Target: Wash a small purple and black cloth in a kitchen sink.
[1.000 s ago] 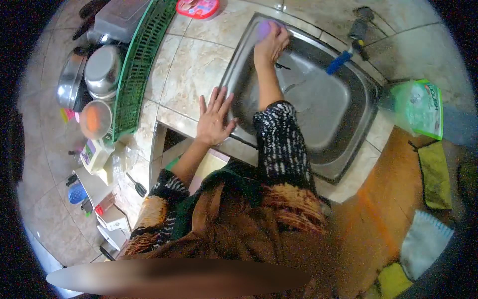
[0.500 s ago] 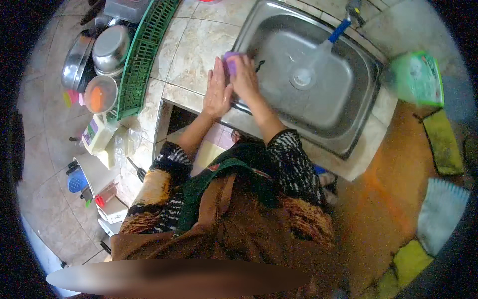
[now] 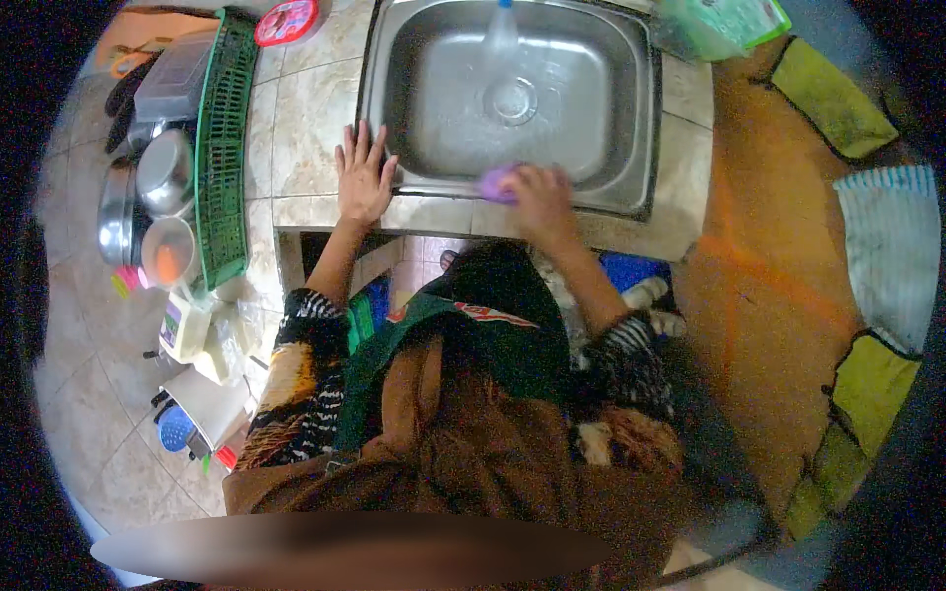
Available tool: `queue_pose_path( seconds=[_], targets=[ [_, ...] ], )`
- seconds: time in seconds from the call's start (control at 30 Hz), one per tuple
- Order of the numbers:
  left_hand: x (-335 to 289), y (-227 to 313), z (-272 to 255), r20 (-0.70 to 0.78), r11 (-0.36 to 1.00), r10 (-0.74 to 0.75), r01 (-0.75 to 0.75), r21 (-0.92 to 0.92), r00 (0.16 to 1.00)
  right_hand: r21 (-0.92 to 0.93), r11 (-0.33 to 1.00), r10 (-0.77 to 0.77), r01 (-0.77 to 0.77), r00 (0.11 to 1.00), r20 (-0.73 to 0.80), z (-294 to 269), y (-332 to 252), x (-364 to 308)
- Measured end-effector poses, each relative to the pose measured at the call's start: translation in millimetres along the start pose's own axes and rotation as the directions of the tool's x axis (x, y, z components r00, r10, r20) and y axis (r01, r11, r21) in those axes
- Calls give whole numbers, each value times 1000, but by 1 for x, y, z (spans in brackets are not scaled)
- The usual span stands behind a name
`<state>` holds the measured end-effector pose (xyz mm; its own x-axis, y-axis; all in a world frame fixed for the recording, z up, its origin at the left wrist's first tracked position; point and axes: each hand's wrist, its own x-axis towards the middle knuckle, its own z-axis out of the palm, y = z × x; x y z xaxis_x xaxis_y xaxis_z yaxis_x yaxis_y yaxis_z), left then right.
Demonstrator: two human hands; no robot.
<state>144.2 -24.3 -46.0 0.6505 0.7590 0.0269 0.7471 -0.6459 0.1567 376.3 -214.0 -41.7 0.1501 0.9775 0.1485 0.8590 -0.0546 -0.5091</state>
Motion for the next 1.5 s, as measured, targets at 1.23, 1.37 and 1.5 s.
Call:
queue_pose_path(
  seconds=[1.23, 1.37, 1.5],
  targets=[
    [-1, 2, -23, 88, 974, -206, 213, -77, 975, 992, 94, 970, 82, 216, -110, 61, 131, 237],
    [22, 12, -17, 107, 985, -126, 137, -102, 986, 510, 796, 498, -325, 831, -247, 109, 207, 248],
    [-6, -3, -20, 121, 972, -210, 221, -84, 970, 972, 46, 627, -230, 764, 151, 114, -7, 288]
  ],
)
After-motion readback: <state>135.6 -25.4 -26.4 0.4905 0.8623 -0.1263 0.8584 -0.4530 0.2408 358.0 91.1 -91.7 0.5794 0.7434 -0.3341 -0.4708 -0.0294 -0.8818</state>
